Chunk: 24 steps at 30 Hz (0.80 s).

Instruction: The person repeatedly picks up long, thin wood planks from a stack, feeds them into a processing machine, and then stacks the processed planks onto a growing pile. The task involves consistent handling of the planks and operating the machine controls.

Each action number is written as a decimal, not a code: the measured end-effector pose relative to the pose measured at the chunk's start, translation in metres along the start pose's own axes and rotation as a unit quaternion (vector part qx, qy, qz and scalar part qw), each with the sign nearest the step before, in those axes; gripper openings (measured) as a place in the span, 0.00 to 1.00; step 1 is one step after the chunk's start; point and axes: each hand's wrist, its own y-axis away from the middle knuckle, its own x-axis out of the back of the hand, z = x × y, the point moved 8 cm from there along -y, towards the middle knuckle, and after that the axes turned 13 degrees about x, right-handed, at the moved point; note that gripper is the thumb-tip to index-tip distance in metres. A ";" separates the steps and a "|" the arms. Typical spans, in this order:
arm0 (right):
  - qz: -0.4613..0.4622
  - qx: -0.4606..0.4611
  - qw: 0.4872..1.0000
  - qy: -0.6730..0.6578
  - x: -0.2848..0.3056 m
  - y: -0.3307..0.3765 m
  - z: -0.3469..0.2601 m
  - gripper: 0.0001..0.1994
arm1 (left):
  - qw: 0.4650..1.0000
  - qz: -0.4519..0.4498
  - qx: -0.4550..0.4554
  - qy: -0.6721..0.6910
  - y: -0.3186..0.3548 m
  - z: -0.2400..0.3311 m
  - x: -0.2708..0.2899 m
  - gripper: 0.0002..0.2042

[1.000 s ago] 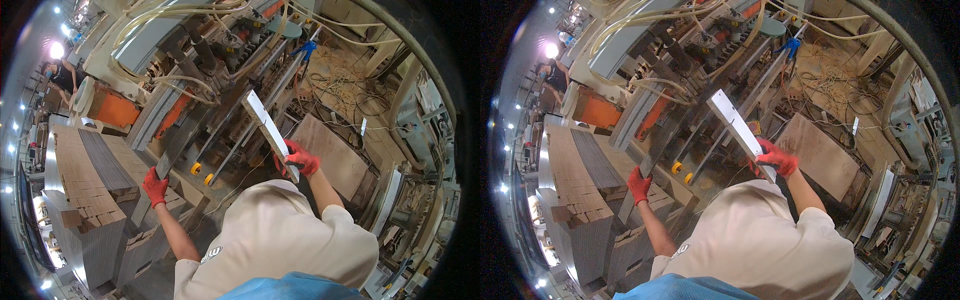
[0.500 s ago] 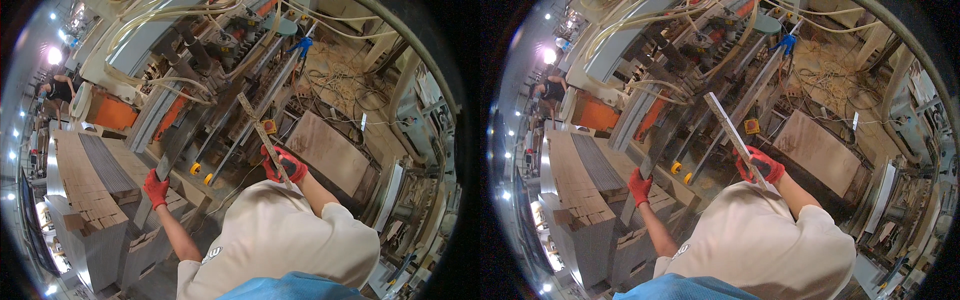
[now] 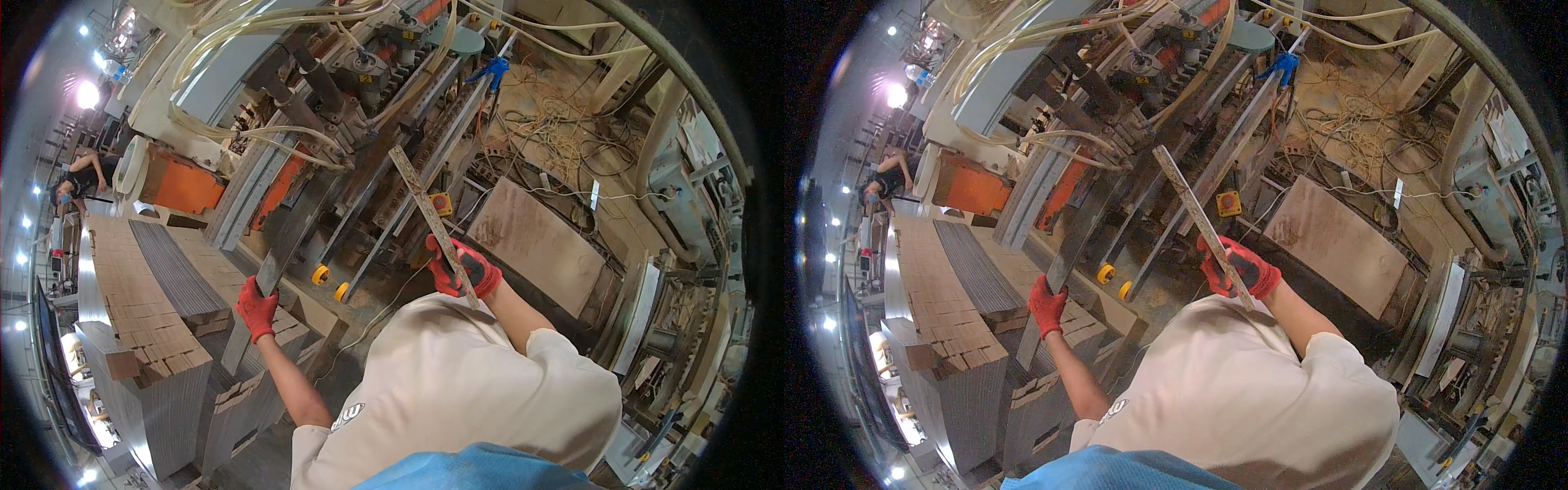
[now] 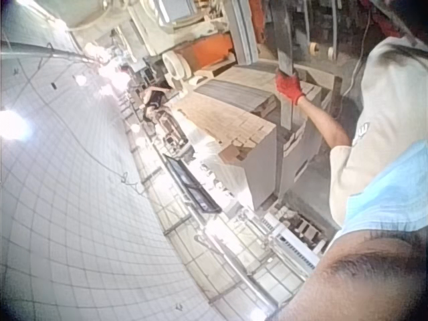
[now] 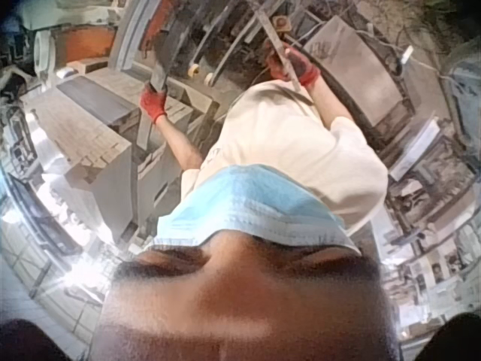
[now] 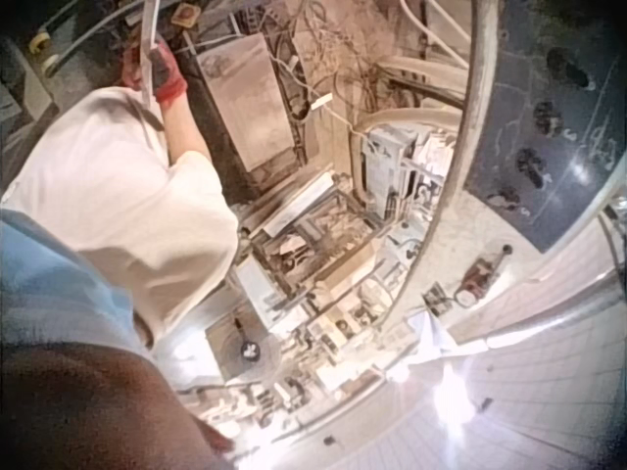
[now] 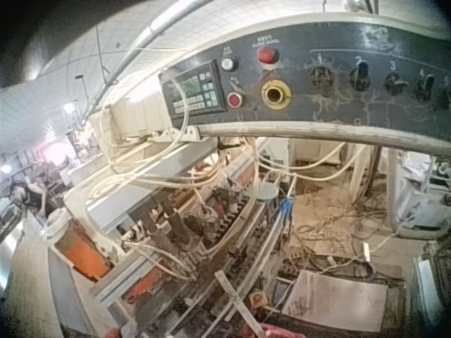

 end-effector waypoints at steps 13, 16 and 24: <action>0.009 0.000 1.000 -0.025 0.001 0.002 0.008 0.29 | 1.000 -0.003 0.002 -0.010 -0.004 -0.007 -0.009 0.30; 0.025 -0.010 1.000 -0.003 0.009 0.005 0.011 0.35 | 1.000 -0.002 0.002 -0.014 -0.004 -0.007 -0.009 0.30; 0.014 -0.002 1.000 -0.010 0.009 0.003 0.011 0.35 | 1.000 0.001 -0.003 -0.003 -0.004 -0.006 -0.008 0.29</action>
